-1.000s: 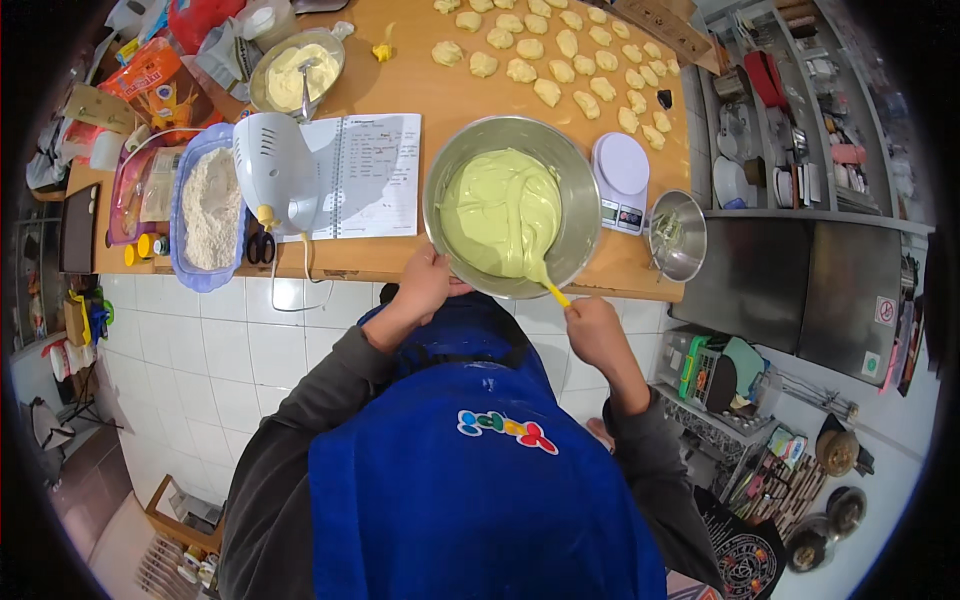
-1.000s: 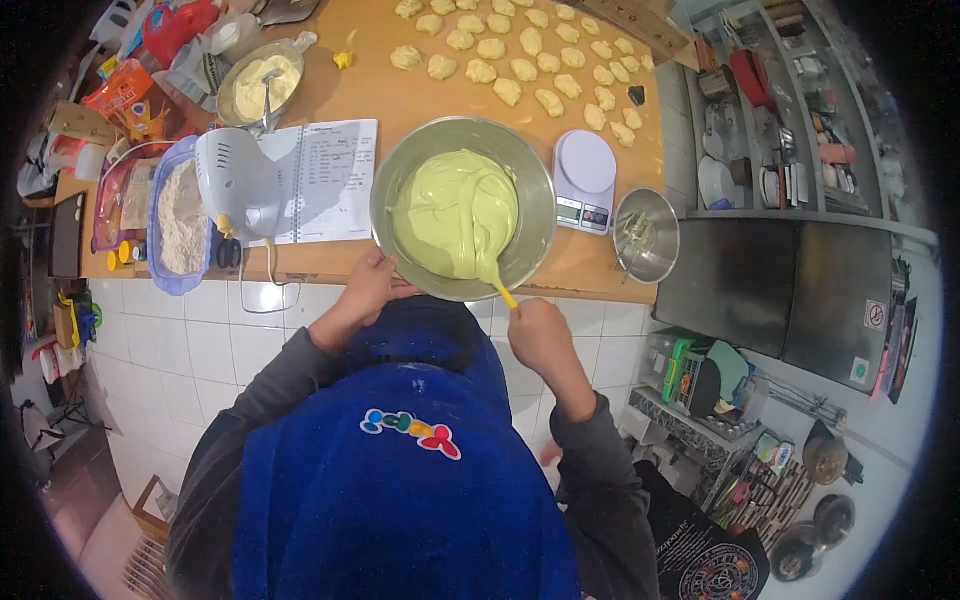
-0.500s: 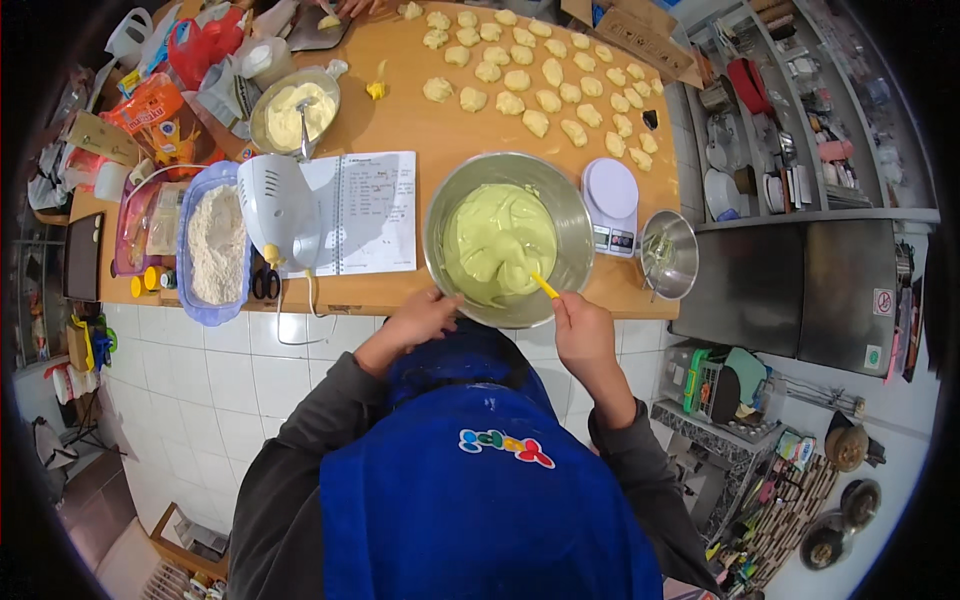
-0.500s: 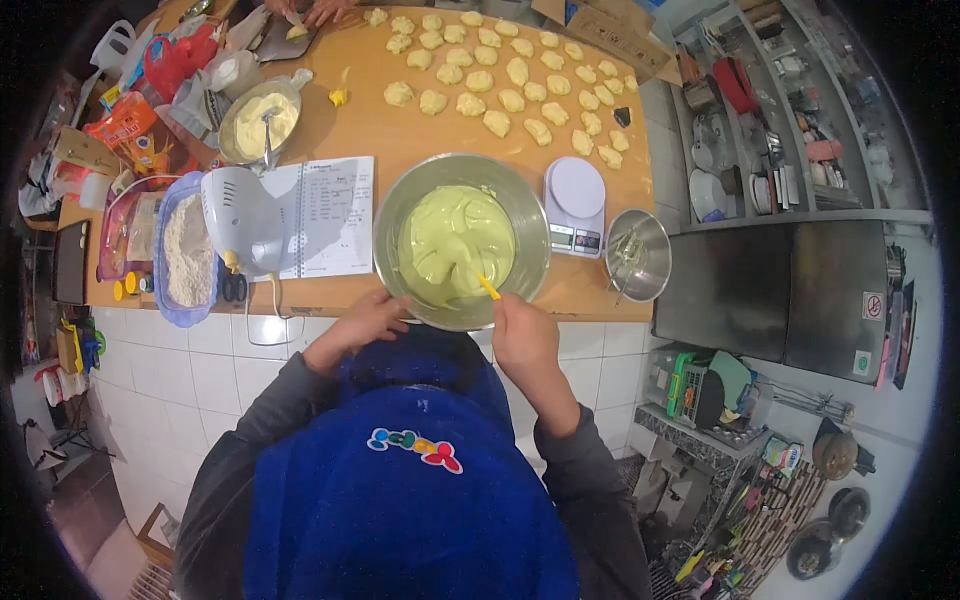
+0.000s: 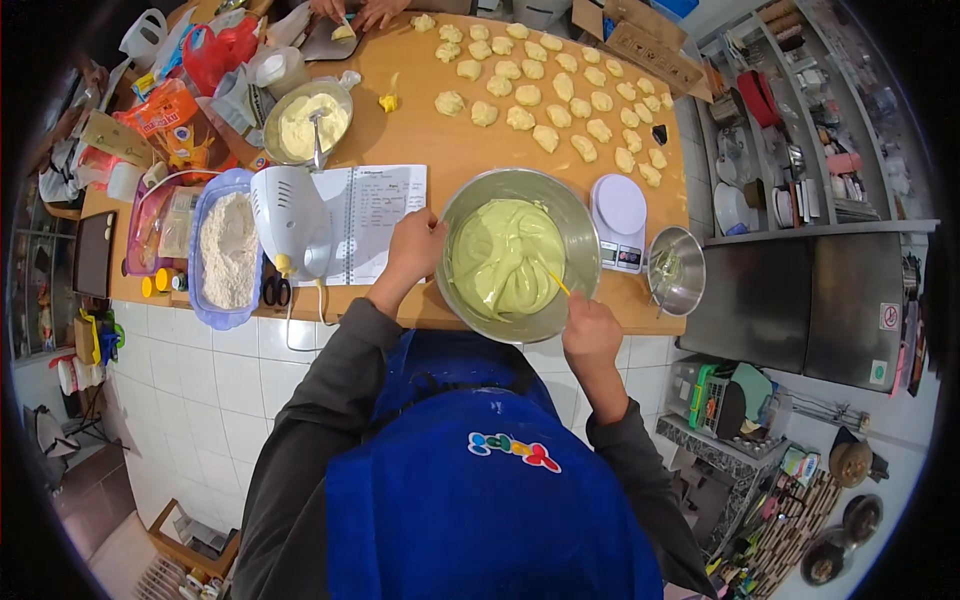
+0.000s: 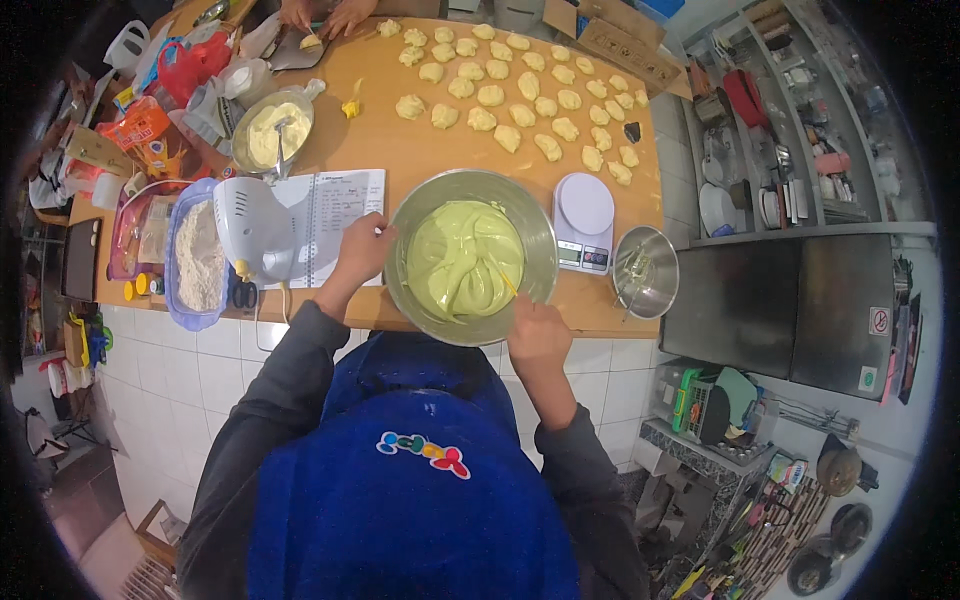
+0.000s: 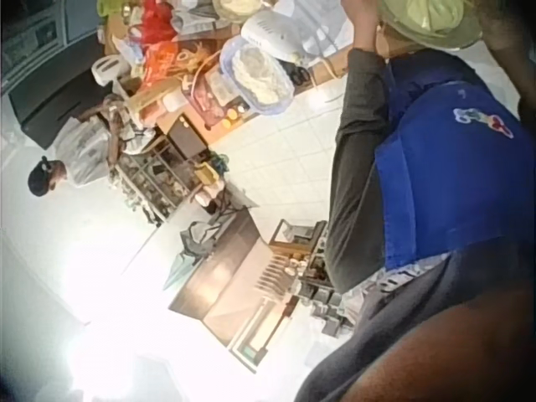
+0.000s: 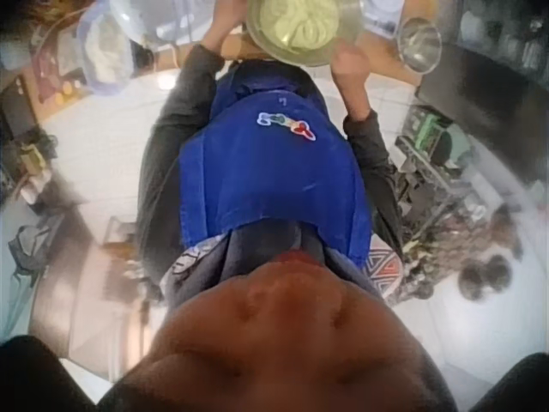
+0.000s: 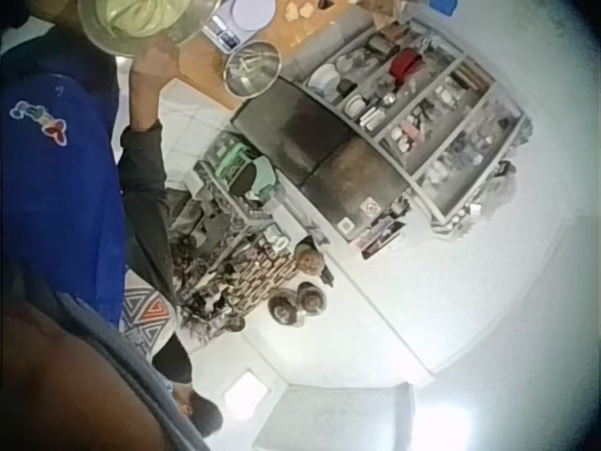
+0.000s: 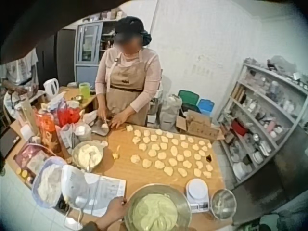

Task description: The person stirs a green batter in a metal bowl using a spatula and then retrieves and unfolds a sheet of baking paper.

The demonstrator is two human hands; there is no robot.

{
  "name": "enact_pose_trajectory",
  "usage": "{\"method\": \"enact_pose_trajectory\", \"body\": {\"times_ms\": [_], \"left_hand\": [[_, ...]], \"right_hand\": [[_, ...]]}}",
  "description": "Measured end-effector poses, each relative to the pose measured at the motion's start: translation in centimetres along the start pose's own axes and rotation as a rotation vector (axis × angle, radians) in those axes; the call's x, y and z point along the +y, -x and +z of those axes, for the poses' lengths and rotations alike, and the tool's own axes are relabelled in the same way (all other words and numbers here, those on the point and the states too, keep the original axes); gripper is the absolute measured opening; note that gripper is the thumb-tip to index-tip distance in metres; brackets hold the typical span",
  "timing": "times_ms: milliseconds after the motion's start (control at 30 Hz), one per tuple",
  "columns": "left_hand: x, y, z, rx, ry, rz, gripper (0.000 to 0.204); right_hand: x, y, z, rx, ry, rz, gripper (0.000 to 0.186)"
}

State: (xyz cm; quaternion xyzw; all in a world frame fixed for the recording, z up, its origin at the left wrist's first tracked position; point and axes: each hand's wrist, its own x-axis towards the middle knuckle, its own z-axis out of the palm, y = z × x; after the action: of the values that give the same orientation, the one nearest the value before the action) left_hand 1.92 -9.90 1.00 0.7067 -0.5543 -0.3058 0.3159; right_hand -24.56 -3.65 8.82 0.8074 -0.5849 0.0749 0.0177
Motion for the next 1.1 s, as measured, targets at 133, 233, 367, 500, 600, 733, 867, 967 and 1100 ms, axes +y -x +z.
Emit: {"method": "enact_pose_trajectory", "body": {"times_ms": [133, 233, 367, 500, 600, 733, 867, 967, 1100], "left_hand": [[0.9, 0.3, -0.4, -0.038, 0.015, -0.078, 0.023], [-0.3, 1.3, -0.3, -0.041, 0.049, -0.03, 0.023], [-0.9, 3.1, -0.1, -0.043, 0.045, -0.079, 0.023], [-0.5, 4.7, 0.0, -0.018, 0.013, -0.061, 0.024], [-1.0, 5.4, 0.6, -0.072, 0.137, -0.153, 0.026], [0.8, 6.1, 0.0, -0.245, 0.422, -0.438, 0.025], [1.8, 7.1, 0.0, -0.329, 0.717, -0.615, 0.025], [1.7, 7.8, 0.5, -0.385, 0.83, -0.678, 0.028], [2.4, 9.6, 1.6, -0.395, 0.937, -0.717, 0.031]], "right_hand": [[1.4, 0.6, 0.1, 0.087, 0.008, 0.011, 0.015], [2.3, 0.4, -0.4, 0.05, 0.059, 0.013, 0.015], [3.2, -0.1, -0.3, 0.009, 0.131, 0.001, 0.013], [4.1, -0.6, -0.3, -0.067, 0.218, -0.008, 0.01], [4.9, -0.8, -0.2, -0.115, 0.273, -0.038, 0.009], [4.5, -0.8, -1.5, -0.384, 0.18, 0.127, 0.012], [3.5, 0.5, -2.8, -0.475, -0.024, 0.228, 0.02], [2.7, 1.4, -2.9, -0.551, -0.2, 0.29, 0.027], [1.3, 2.5, -2.5, -0.663, -0.385, 0.338, 0.031]]}}
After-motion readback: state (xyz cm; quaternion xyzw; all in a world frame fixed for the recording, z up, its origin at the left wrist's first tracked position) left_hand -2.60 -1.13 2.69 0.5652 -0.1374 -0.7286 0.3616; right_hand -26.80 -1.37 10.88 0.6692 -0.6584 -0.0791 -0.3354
